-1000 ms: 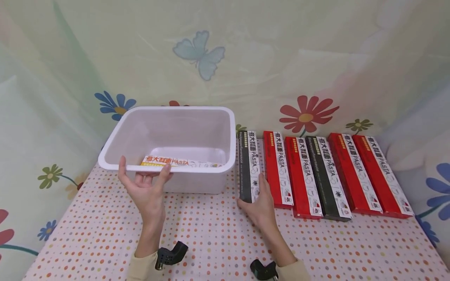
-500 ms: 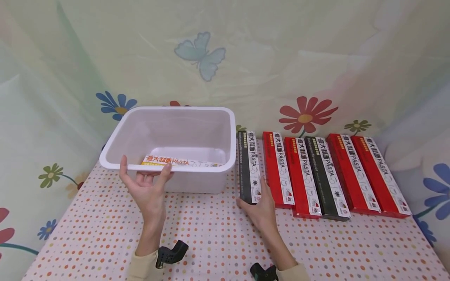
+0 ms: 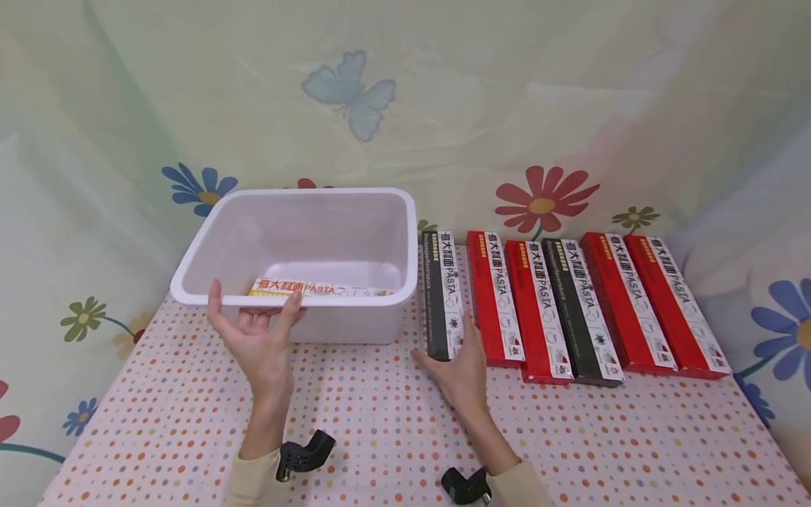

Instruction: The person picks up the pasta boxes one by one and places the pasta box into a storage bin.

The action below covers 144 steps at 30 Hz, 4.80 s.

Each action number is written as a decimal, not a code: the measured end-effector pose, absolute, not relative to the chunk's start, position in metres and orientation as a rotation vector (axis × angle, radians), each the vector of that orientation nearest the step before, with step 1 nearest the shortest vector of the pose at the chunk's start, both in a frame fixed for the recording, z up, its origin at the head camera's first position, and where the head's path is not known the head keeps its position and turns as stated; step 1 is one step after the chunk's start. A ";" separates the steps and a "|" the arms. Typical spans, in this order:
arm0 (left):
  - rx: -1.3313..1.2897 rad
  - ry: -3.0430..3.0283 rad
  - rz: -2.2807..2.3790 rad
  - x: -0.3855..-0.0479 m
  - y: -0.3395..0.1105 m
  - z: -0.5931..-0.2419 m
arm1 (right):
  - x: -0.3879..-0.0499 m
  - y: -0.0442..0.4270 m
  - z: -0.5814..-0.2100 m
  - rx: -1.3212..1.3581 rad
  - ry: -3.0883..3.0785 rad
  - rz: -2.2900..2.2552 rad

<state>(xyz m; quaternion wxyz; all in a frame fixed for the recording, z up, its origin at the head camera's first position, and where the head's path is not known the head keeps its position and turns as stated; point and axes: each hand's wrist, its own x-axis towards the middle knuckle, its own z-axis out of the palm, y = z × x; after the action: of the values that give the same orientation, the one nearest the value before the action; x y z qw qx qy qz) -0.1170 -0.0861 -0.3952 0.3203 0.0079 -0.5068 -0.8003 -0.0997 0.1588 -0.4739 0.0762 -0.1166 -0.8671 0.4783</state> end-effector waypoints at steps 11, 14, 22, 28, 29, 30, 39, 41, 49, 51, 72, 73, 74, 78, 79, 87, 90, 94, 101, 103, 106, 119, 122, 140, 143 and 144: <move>0.030 -1.314 -2.107 -0.117 -0.086 -0.395 | -0.100 0.157 -0.473 -0.357 -2.568 1.405; 0.026 -1.302 -2.119 -0.117 -0.085 -0.395 | -0.097 0.157 -0.473 -0.370 -2.566 1.379; 0.013 -1.303 -2.108 -0.118 -0.087 -0.396 | -0.077 0.158 -0.461 -0.400 -2.525 1.431; 0.009 -1.315 -2.100 -0.118 -0.087 -0.396 | -0.052 0.169 -0.443 -0.461 -2.525 1.505; 0.009 -1.316 -2.096 -0.118 -0.087 -0.396 | -0.047 0.172 -0.440 -0.473 -2.522 1.517; 0.009 -1.315 -2.094 -0.118 -0.086 -0.396 | -0.043 0.175 -0.436 -0.491 -2.523 1.525; -0.008 -1.321 -2.091 -0.118 -0.086 -0.396 | -0.018 0.213 -0.407 -0.567 -2.517 1.452; -0.007 -1.321 -2.091 -0.118 -0.086 -0.397 | -0.016 0.221 -0.401 -0.533 -2.512 1.442; -0.010 -1.325 -2.077 -0.119 -0.087 -0.397 | -0.025 0.242 -0.363 -0.229 -2.559 1.272; -0.005 -1.328 -2.079 -0.119 -0.087 -0.397 | -0.031 0.243 -0.352 -0.148 -2.569 1.245; 0.017 -1.307 -2.106 -0.119 -0.085 -0.397 | -0.182 0.176 -0.259 0.621 -3.104 1.342; 0.017 -1.309 -2.107 -0.119 -0.085 -0.397 | -0.187 0.170 -0.260 0.642 -3.121 1.344; 0.018 -1.312 -2.108 -0.119 -0.084 -0.397 | -0.191 0.165 -0.260 0.666 -3.134 1.330; 0.020 -1.320 -2.102 -0.120 -0.084 -0.398 | -0.212 0.143 -0.264 0.760 -3.173 1.271; 0.021 -1.321 -2.100 -0.120 -0.084 -0.398 | -0.218 0.138 -0.265 0.788 -3.181 1.253; 0.016 -1.322 -2.097 -0.120 -0.085 -0.399 | -0.254 0.102 -0.270 0.938 -3.282 1.070; 0.015 -1.321 -2.097 -0.119 -0.086 -0.399 | -0.265 0.093 -0.267 0.992 -3.315 0.958; 0.019 -1.322 -2.086 -0.116 -0.086 -0.400 | -0.277 0.083 -0.263 1.072 -3.336 0.976; 0.020 -1.335 -2.078 -0.114 -0.082 -0.399 | -0.296 0.069 -0.255 1.129 -3.393 1.000; 0.010 -1.331 -2.082 -0.113 -0.080 -0.398 | -0.302 0.070 -0.254 1.153 -3.413 0.947; 0.006 -1.324 -2.084 -0.113 -0.077 -0.398 | -0.310 0.075 -0.255 1.182 -3.445 0.885; -0.022 -1.307 -2.095 -0.113 -0.074 -0.400 | -0.325 0.101 -0.271 1.298 -3.439 0.899; -0.031 -1.315 -2.081 -0.113 -0.075 -0.399 | -0.324 0.101 -0.271 1.316 -3.432 0.900; -0.022 -1.323 -2.109 -0.116 -0.073 -0.401 | -0.327 0.106 -0.274 1.219 -3.482 0.936; -0.021 -1.322 -2.107 -0.117 -0.073 -0.402 | -0.326 0.110 -0.271 1.210 -3.436 1.081; -0.020 -1.320 -2.107 -0.118 -0.073 -0.402 | -0.325 0.112 -0.270 1.204 -3.417 1.120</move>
<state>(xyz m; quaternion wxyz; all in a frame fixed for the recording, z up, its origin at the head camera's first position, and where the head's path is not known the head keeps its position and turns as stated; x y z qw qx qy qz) -0.1180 -0.0730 -0.4018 0.3218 -0.0077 -0.5027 -0.8023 -0.3254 0.1116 -0.2695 -0.3196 0.3009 -0.8538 0.2798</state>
